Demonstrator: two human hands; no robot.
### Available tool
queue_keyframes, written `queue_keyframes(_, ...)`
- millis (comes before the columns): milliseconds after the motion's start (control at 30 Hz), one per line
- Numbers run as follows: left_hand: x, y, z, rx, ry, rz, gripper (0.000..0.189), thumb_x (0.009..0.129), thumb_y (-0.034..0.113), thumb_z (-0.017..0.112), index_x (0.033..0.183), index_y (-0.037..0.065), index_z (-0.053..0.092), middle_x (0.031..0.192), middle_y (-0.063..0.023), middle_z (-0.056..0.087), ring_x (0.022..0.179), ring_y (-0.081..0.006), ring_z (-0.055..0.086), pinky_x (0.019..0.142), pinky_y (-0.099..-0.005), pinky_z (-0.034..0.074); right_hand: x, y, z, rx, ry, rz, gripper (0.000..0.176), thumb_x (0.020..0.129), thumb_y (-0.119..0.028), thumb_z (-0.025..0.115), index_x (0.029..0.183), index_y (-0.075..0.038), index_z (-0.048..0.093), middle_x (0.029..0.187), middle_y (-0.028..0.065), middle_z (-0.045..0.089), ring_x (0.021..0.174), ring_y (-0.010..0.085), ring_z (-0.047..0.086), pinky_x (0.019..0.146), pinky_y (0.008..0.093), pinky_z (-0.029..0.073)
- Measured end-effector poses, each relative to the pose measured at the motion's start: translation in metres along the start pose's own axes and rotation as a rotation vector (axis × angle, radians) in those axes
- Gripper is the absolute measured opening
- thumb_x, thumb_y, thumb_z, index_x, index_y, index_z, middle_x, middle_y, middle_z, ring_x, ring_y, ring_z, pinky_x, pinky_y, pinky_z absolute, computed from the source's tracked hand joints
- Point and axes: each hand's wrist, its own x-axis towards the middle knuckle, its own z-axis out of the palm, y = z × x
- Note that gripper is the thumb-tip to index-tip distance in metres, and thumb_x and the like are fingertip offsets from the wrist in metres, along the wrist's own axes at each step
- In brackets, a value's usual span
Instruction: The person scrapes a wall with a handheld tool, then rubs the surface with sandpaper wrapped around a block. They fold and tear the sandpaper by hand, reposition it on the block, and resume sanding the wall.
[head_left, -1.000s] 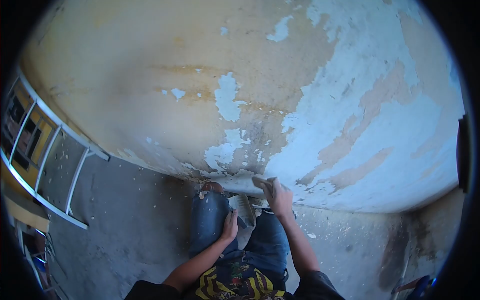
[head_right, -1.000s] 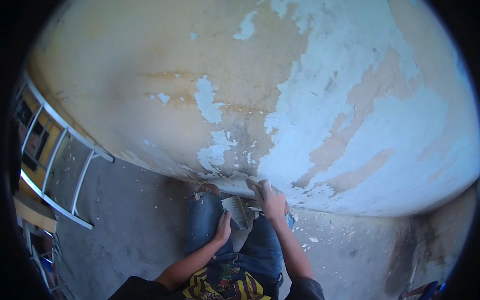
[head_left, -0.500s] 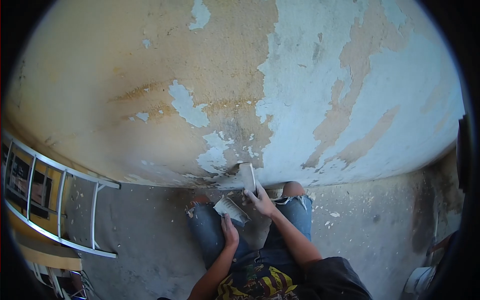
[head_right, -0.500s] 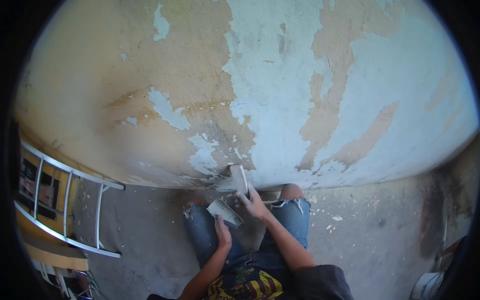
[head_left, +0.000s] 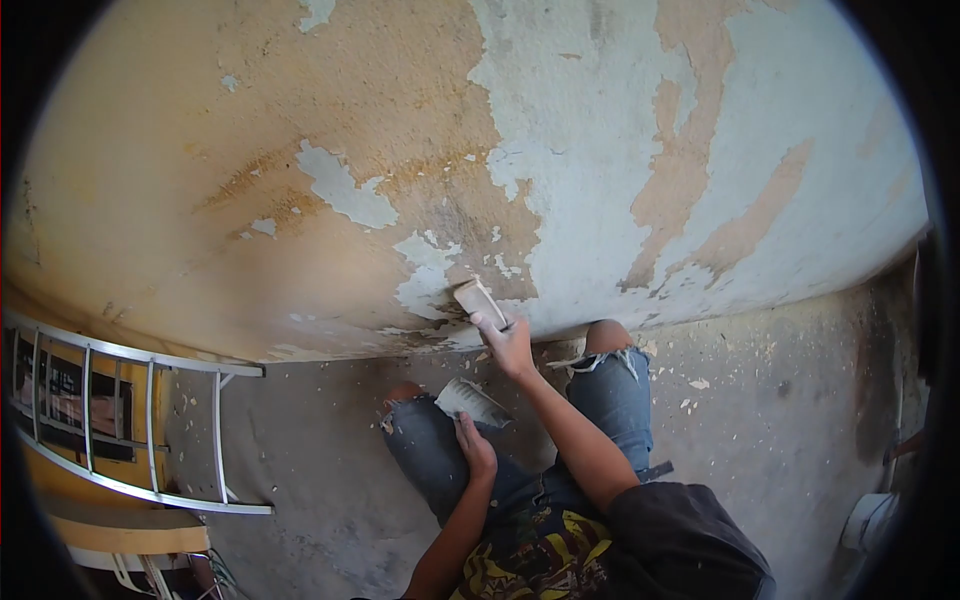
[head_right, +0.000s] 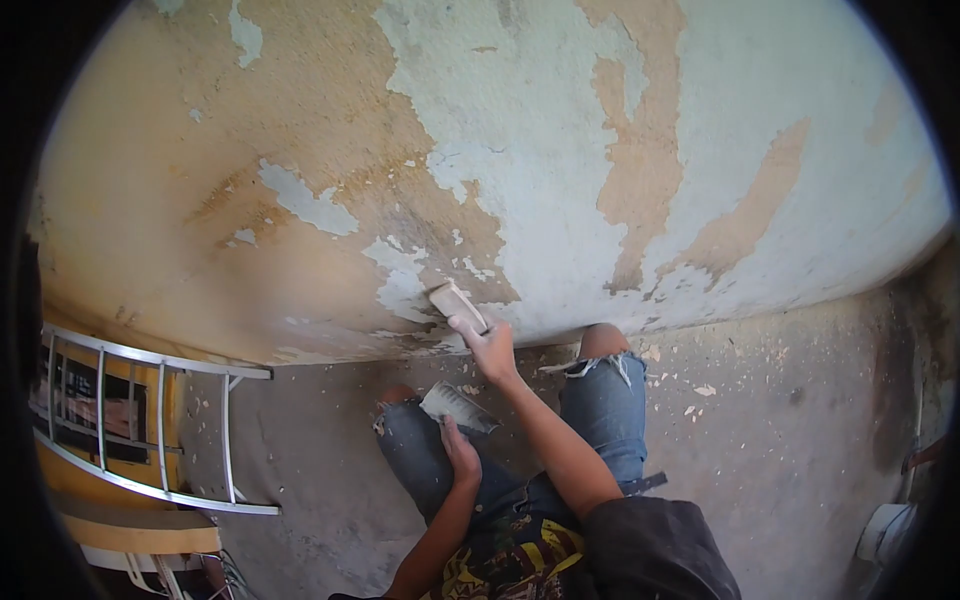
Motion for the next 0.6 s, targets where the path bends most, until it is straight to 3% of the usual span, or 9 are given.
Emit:
queue_keyframes(67,0.0,0.003,0.003,-0.104,-0.013,0.022,0.063,0.105,0.041,0.039,0.142,-0.01,0.035,0.139,-0.0241,0.046,0.127,-0.0301,0.045,0.108,-0.0361,0.033,-0.017,0.041,-0.004,-0.016,0.037,0.037,0.05,0.084,-0.047,0.073,0.07,-0.001,0.06,0.056,-0.0011,0.053,0.051,0.0088,0.048,0.049,0.0306,0.04)
queue_keyframes(133,0.002,0.005,0.007,-0.33,-0.102,0.046,0.064,0.104,0.041,0.04,0.141,-0.012,0.034,0.138,-0.0233,0.046,0.127,-0.0296,0.045,0.107,-0.0355,0.033,-0.017,0.04,-0.01,-0.066,0.062,0.066,0.05,0.084,-0.047,0.073,0.066,-0.002,0.058,0.055,-0.0026,0.051,0.051,0.0084,0.046,0.049,0.0306,0.039)
queue_keyframes(267,-0.001,0.0,0.004,-0.165,-0.096,0.042,0.063,0.105,0.04,0.04,0.141,-0.012,0.034,0.136,-0.022,0.047,0.124,-0.0288,0.047,0.106,-0.0351,0.034,-0.003,-0.013,0.0,0.079,0.006,-0.014,0.051,0.085,-0.047,0.072,0.064,-0.003,0.058,0.054,-0.0027,0.051,0.053,0.0072,0.046,0.049,0.0296,0.038)
queue_keyframes(367,-0.002,0.002,0.008,-0.01,-0.039,0.078,0.062,0.105,0.039,0.039,0.139,-0.012,0.036,0.134,-0.0216,0.048,0.122,-0.0284,0.048,0.106,-0.035,0.034,-0.011,0.027,-0.002,0.085,0.002,0.084,0.05,0.085,-0.046,0.072,0.065,-0.003,0.058,0.055,-0.0027,0.051,0.052,0.0068,0.046,0.048,0.0292,0.038)
queue_keyframes(500,0.002,0.006,0.016,-0.299,-0.075,0.035,0.061,0.105,0.038,0.039,0.138,-0.014,0.037,0.136,-0.024,0.047,0.124,-0.0307,0.047,0.107,-0.0356,0.033,-0.01,0.016,-0.009,0.019,0.068,0.03,0.048,0.086,-0.045,0.072,0.066,-0.004,0.057,0.055,-0.0028,0.051,0.05,0.0075,0.046,0.047,0.0286,0.038)
queue_keyframes(600,0.002,-0.006,0.004,-0.009,-0.088,0.066,0.062,0.105,0.037,0.039,0.138,-0.015,0.037,0.14,-0.0265,0.044,0.128,-0.0325,0.045,0.109,-0.0364,0.032,0.0,-0.02,0.0,0.193,-0.052,0.006,0.046,0.086,-0.041,0.073,0.065,-0.004,0.057,0.053,-0.0021,0.051,0.048,0.0079,0.048,0.046,0.0276,0.04)
